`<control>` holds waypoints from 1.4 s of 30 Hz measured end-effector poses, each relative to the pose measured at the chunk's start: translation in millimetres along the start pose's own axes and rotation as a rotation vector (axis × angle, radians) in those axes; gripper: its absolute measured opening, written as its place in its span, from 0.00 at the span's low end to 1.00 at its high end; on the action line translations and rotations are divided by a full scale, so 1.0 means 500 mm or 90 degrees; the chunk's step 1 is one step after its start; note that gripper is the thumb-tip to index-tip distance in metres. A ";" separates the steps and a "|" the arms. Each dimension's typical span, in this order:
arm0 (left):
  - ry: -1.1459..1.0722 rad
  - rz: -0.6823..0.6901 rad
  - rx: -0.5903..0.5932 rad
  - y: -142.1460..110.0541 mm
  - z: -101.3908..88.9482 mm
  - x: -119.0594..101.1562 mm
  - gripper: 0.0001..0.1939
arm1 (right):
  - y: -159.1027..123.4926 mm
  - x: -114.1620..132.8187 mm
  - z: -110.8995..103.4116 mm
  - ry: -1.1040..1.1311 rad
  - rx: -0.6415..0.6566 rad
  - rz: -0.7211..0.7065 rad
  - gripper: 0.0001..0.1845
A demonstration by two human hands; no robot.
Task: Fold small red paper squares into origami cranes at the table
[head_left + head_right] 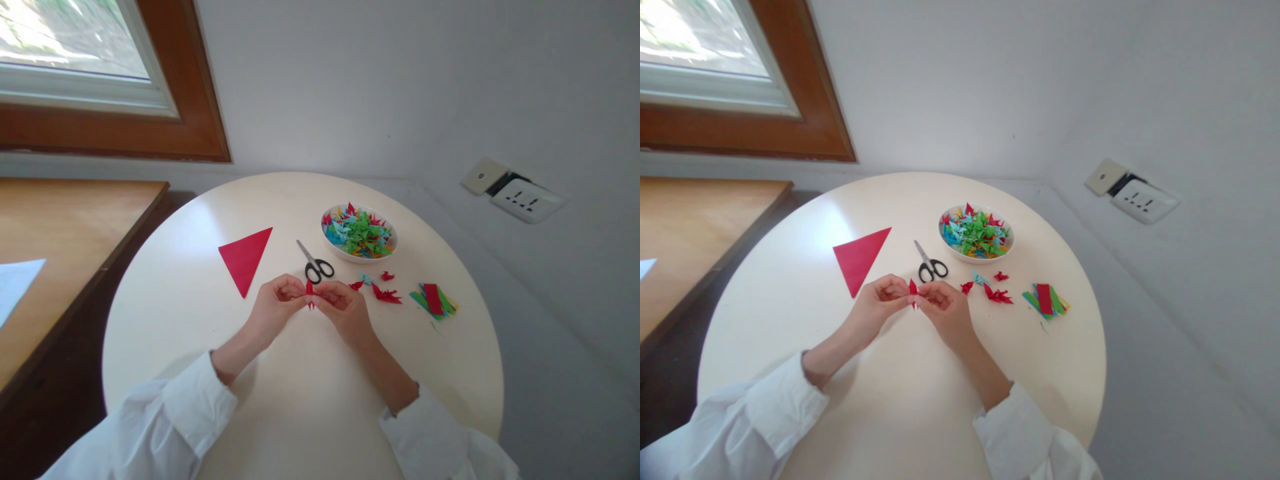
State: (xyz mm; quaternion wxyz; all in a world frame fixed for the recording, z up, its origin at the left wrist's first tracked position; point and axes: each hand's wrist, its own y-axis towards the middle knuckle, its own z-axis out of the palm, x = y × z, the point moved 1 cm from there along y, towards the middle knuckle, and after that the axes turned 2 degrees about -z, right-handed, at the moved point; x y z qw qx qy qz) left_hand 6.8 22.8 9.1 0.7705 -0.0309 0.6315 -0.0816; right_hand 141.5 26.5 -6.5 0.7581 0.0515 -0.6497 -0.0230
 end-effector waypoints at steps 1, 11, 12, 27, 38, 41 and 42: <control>-0.007 0.002 -0.001 0.000 0.000 0.000 0.14 | 0.000 -0.001 0.000 0.004 -0.001 0.010 0.07; -0.061 -0.043 0.018 0.006 -0.002 0.006 0.12 | 0.001 -0.008 -0.001 0.044 0.056 0.068 0.11; -0.074 -0.051 0.023 0.006 -0.002 0.006 0.11 | 0.002 -0.008 -0.001 0.047 0.060 0.071 0.11; -0.088 -0.111 0.109 0.011 -0.011 0.018 0.09 | 0.006 -0.018 -0.009 0.079 0.080 0.087 0.12; -0.031 -0.047 0.068 0.007 -0.004 0.017 0.10 | 0.003 -0.025 0.000 0.098 0.100 0.111 0.18; -0.025 -0.049 0.065 0.005 -0.002 0.018 0.12 | 0.001 -0.028 0.001 0.085 0.096 0.105 0.17; -0.020 -0.045 0.063 0.005 -0.002 0.019 0.12 | 0.000 -0.028 0.001 0.083 0.093 0.104 0.17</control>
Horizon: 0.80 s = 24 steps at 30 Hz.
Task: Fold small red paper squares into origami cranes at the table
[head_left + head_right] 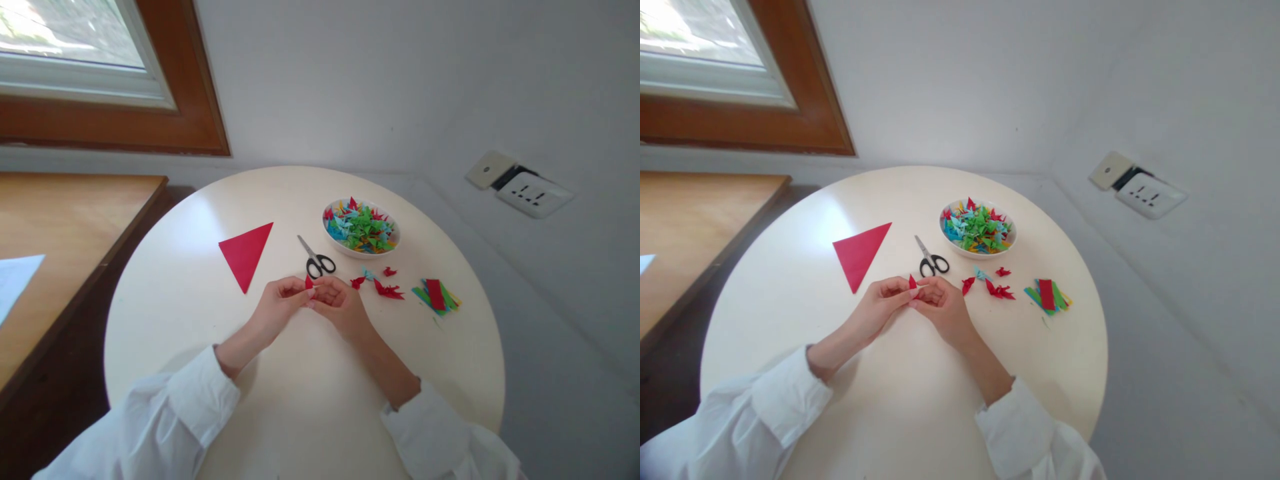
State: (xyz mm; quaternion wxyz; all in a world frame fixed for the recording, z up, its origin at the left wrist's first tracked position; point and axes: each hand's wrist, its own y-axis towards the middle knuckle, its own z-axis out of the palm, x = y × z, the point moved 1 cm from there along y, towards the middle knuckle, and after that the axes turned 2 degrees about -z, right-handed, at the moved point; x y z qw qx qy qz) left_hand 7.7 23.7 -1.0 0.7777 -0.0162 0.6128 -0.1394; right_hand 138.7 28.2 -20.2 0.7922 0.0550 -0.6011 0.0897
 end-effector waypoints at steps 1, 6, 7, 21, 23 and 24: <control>0.006 0.007 -0.002 0.000 0.000 0.002 0.12 | 0.000 0.000 0.000 -0.002 -0.003 -0.001 0.16; 0.039 0.041 -0.036 0.001 -0.003 0.009 0.12 | 0.000 0.001 -0.001 -0.035 -0.013 -0.005 0.14; 0.046 0.043 -0.049 0.001 -0.004 0.009 0.12 | 0.000 0.001 -0.001 -0.043 -0.008 -0.007 0.14; 0.050 0.006 -0.039 0.000 0.003 -0.005 0.10 | 0.003 0.009 -0.007 -0.131 -0.020 -0.145 0.05; 0.009 0.002 -0.017 -0.002 0.005 -0.008 0.11 | 0.004 0.009 -0.012 -0.149 -0.029 -0.175 0.04; 0.000 0.006 -0.008 -0.002 0.005 -0.009 0.12 | 0.003 0.010 -0.015 -0.163 -0.038 -0.194 0.04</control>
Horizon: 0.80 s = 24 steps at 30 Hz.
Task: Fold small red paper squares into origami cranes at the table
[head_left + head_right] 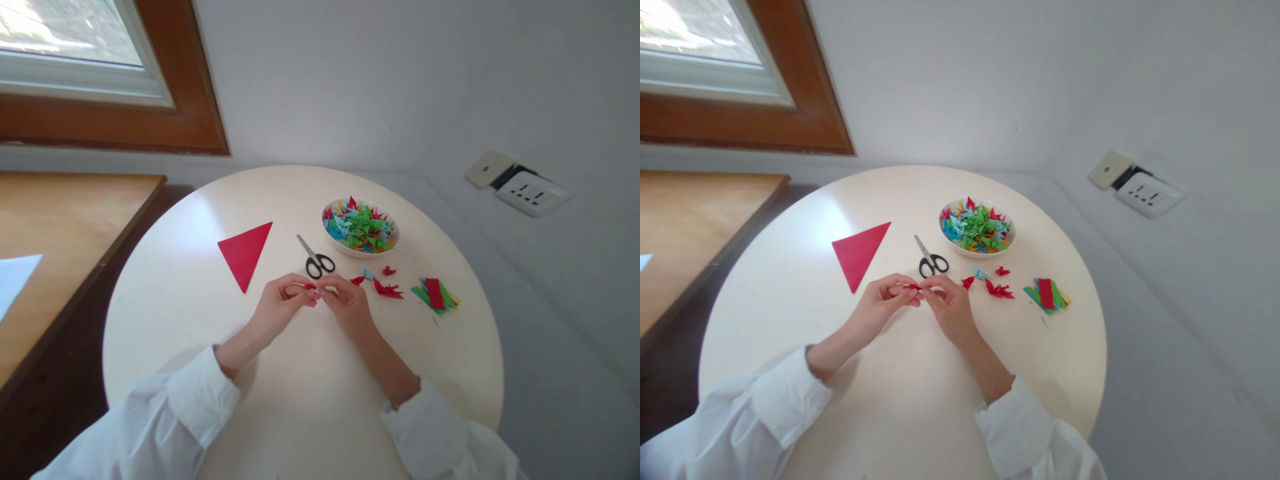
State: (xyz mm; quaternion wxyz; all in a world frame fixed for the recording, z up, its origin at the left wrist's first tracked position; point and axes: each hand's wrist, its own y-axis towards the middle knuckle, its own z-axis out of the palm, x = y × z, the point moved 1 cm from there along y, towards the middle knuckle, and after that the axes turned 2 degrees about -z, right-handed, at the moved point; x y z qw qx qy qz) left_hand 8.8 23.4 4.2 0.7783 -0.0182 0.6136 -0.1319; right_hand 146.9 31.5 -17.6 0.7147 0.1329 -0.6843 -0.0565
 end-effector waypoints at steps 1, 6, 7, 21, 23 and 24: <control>-0.004 0.006 0.008 0.000 -0.001 -0.001 0.12 | -0.001 0.000 -0.003 -0.019 -0.008 -0.021 0.05; 0.017 0.043 0.026 0.002 -0.007 -0.002 0.10 | -0.010 0.010 -0.005 -0.164 -0.007 -0.153 0.11; 0.033 0.048 0.021 0.002 -0.008 -0.002 0.10 | -0.011 0.012 -0.003 -0.193 -0.007 -0.176 0.11; 0.173 0.127 0.023 0.002 -0.013 0.007 0.13 | -0.007 0.021 0.003 -0.223 -0.028 -0.116 0.03; 0.201 0.129 0.035 0.000 -0.012 0.006 0.13 | -0.005 0.023 0.004 -0.201 -0.021 -0.082 0.01; 0.211 0.127 0.039 -0.002 -0.012 0.005 0.13 | -0.004 0.023 0.005 -0.190 -0.019 -0.065 0.02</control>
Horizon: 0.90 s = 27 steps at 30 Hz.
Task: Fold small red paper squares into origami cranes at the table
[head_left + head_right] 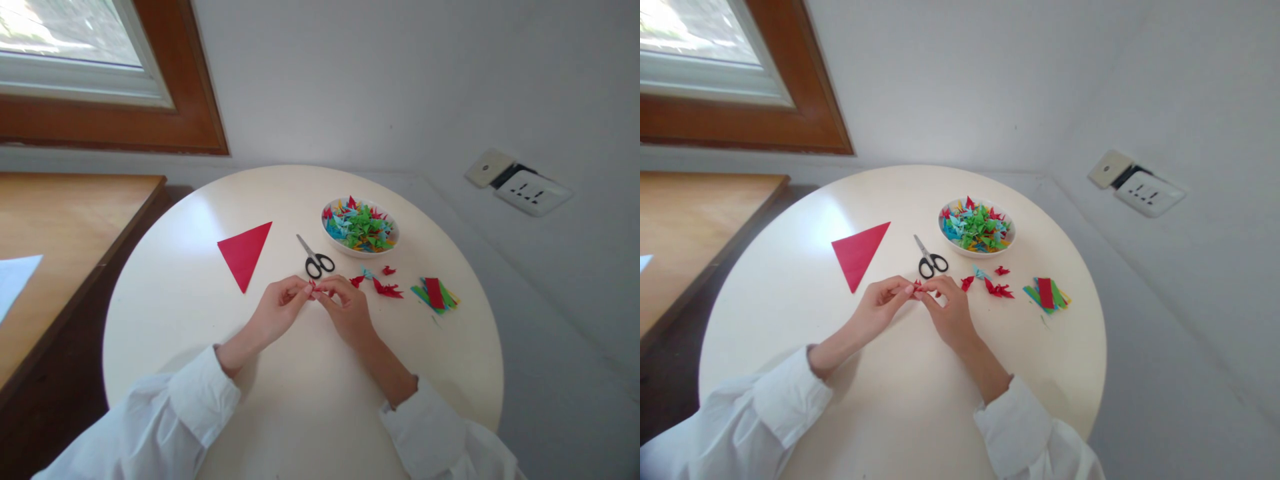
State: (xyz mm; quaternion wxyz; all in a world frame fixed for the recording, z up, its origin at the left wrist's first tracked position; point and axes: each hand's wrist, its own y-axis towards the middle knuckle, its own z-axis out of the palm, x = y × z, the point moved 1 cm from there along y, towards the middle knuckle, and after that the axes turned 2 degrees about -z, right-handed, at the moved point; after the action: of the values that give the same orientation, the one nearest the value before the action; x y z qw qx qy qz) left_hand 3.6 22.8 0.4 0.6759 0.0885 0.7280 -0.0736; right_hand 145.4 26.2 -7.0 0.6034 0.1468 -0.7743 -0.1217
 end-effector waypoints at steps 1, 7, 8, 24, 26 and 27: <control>0.006 -0.001 0.004 -0.001 0.000 -0.001 0.14 | 0.001 0.000 0.000 0.011 0.003 0.017 0.02; 0.002 0.003 0.006 0.000 0.001 -0.003 0.14 | 0.001 -0.012 0.000 0.076 -0.011 0.121 0.08; -0.001 0.003 0.005 0.000 0.001 -0.003 0.15 | 0.001 -0.014 0.000 0.090 -0.011 0.140 0.09; 0.014 0.022 -0.016 0.002 0.000 0.006 0.10 | 0.005 -0.022 0.010 0.317 -0.015 0.242 0.15; 0.015 0.012 -0.017 0.002 0.001 0.005 0.10 | 0.005 -0.022 0.010 0.322 -0.024 0.250 0.15; 0.011 0.009 -0.017 0.001 0.002 0.004 0.10 | 0.005 -0.021 0.010 0.323 -0.026 0.253 0.15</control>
State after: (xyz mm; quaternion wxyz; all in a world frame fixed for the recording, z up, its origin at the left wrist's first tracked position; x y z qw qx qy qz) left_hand 4.4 23.3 -1.9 0.6714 0.0856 0.7339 -0.0582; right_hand 143.0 32.6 -16.8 0.7920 0.0064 -0.6100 0.0238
